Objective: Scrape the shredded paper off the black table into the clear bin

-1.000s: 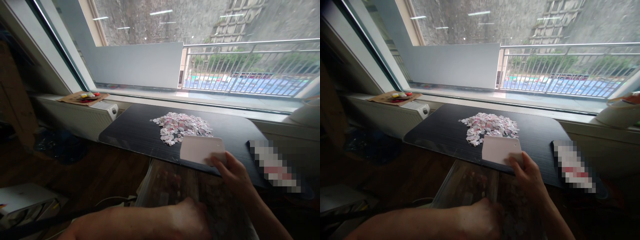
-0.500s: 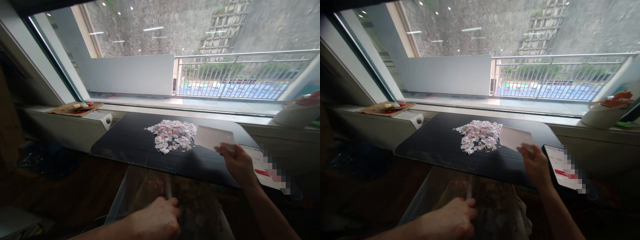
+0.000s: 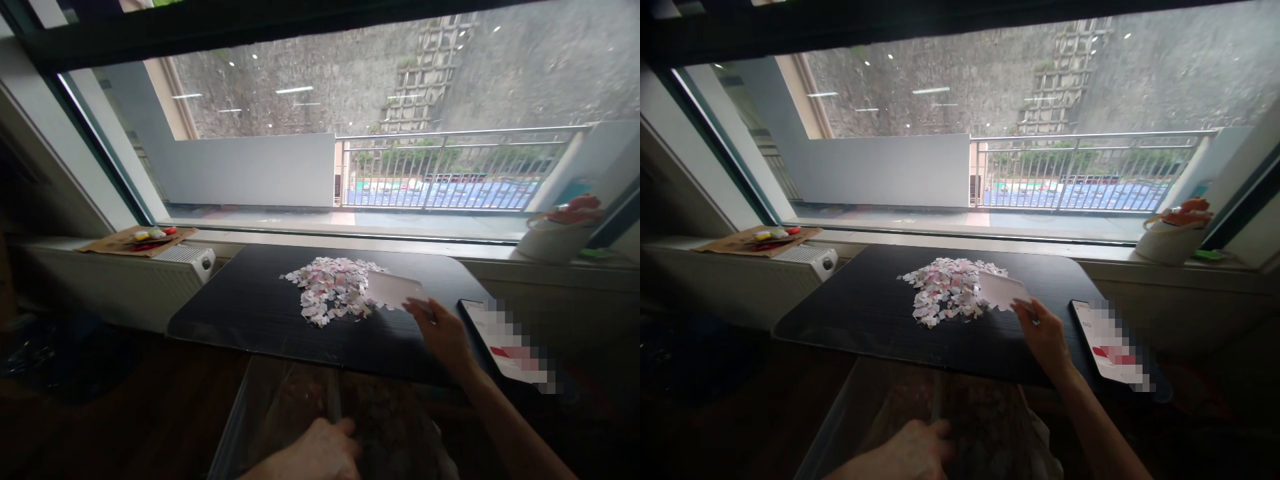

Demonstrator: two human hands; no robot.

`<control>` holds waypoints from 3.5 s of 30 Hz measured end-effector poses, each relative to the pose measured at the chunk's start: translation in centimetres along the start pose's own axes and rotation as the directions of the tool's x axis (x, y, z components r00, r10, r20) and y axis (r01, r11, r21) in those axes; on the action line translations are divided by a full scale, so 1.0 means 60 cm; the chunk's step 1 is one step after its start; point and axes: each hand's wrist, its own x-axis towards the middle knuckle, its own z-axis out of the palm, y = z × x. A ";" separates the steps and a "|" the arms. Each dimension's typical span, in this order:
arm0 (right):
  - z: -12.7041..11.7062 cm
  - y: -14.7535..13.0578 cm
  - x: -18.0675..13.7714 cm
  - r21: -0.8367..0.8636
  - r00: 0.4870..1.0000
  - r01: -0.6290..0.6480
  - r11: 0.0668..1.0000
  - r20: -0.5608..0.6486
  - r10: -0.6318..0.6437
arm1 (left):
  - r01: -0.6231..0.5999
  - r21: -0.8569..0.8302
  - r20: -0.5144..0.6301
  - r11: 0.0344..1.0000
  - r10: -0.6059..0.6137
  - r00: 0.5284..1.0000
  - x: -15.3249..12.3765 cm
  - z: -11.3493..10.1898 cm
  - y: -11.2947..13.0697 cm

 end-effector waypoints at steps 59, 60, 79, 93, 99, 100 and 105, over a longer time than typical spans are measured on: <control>-0.088 -0.037 -0.101 0.034 0.970 -0.238 0.971 -0.045 0.239 | 0.090 -0.024 0.074 0.996 -0.088 0.993 -0.028 -0.058 0.038; -0.076 -0.038 -0.092 0.022 0.975 -0.209 0.978 -0.074 0.210 | 0.097 -0.017 0.080 0.995 -0.095 0.992 -0.028 -0.058 0.038; -0.041 -0.035 -0.054 -0.105 0.993 -0.087 0.991 -0.088 0.078 | 0.113 -0.042 0.084 0.993 -0.109 0.990 -0.029 -0.064 0.041; -0.059 -0.041 -0.064 -0.109 0.986 -0.166 0.980 -0.026 0.164 | 0.093 -0.067 0.079 0.993 -0.087 0.993 -0.030 -0.059 0.037; -0.061 -0.048 -0.076 -0.149 0.989 -0.148 0.978 -0.003 0.149 | 0.102 -0.053 0.071 0.993 -0.098 0.993 -0.031 -0.058 0.040; -0.065 -0.051 -0.080 -0.171 0.989 -0.151 0.974 -0.022 0.149 | 0.105 -0.054 0.060 0.993 -0.101 0.993 -0.031 -0.059 0.040; -0.076 -0.066 -0.091 -0.187 0.988 -0.131 0.974 -0.108 0.112 | 0.098 -0.042 0.063 0.994 -0.095 0.994 -0.031 -0.062 0.041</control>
